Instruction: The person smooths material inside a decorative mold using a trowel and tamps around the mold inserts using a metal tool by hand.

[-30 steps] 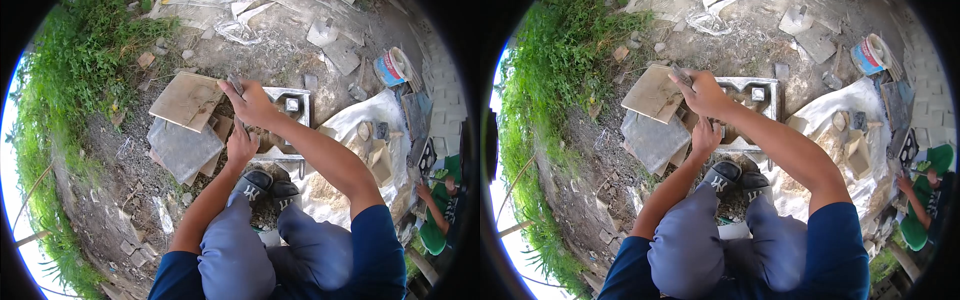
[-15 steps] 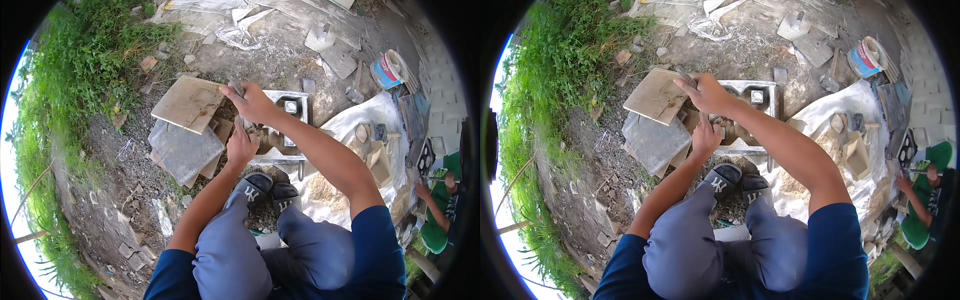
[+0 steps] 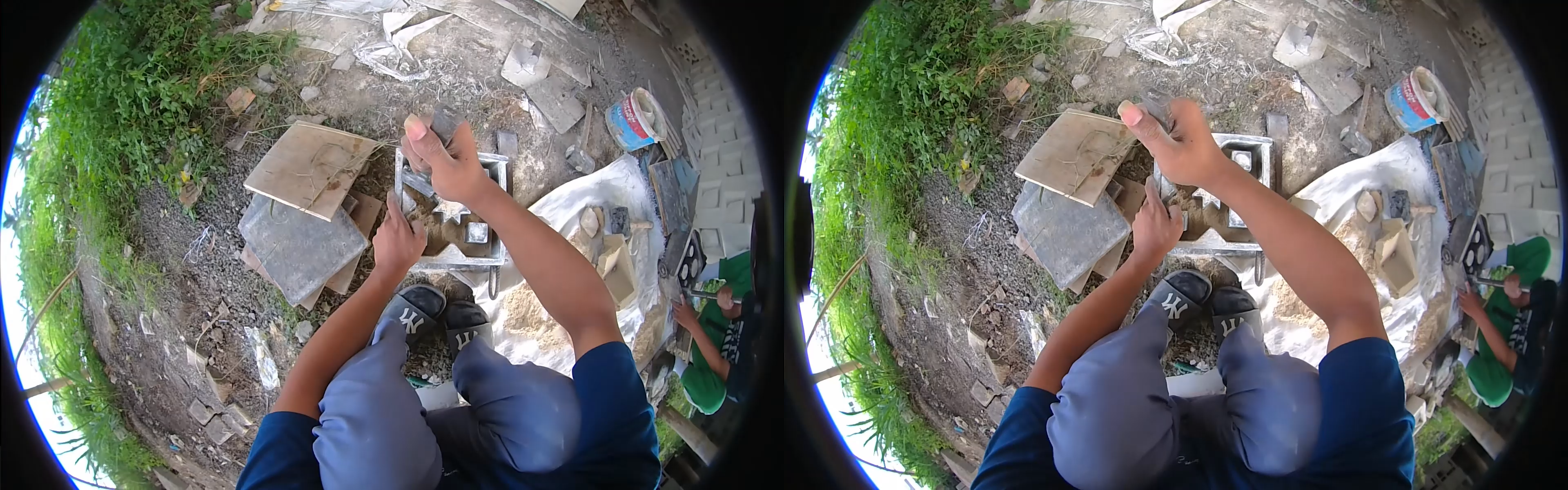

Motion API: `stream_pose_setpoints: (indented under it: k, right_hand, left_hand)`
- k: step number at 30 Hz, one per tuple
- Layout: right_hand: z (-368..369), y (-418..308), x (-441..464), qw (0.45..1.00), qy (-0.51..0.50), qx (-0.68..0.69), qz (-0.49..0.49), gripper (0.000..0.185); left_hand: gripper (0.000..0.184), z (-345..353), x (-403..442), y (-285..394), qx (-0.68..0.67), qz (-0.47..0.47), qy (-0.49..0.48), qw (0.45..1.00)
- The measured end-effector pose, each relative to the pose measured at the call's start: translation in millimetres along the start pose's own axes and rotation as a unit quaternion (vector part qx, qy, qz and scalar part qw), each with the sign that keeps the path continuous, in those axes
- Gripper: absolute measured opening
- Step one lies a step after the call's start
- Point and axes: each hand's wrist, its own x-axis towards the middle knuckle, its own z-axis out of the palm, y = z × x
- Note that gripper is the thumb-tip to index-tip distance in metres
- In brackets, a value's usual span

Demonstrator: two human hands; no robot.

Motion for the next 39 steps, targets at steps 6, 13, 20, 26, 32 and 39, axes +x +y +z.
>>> stream_pose_setpoints:
  k: [6, 13, 20, 26, 32, 39]
  right_hand:
    - [-1.3, -18.2, 5.3, 0.985, -0.122, 0.110, -0.060, 0.072]
    - [-7.2, -6.5, -3.5, 0.993, 0.006, 0.093, -0.067, 0.080]
    - [-6.6, -0.6, -8.7, 0.997, 0.000, 0.060, -0.050, 0.082]
    - [-12.1, -15.1, -20.6, 0.988, -0.088, 0.020, -0.124, 0.072]
    - [-1.3, -6.4, -4.4, 0.992, -0.110, 0.057, -0.031, 0.067]
    - [-13.0, -14.2, -0.1, 0.986, -0.143, 0.087, -0.027, 0.045]
  left_hand:
    - [0.071, 1.2, 0.2, -0.7, -0.004, 0.006, 0.008, 1.000]
    - [0.072, -1.4, -1.0, 3.0, 0.001, 0.001, 0.005, 1.000]
    - [0.072, 2.5, -1.8, 2.4, 0.019, 0.002, 0.014, 1.000]
    - [0.072, 9.6, -0.6, -5.5, 0.031, 0.023, 0.040, 0.998]
    - [0.071, 4.3, -2.1, -0.7, 0.022, 0.010, 0.009, 1.000]
    - [0.072, 6.7, 0.0, -1.0, 0.036, 0.011, 0.032, 0.999]
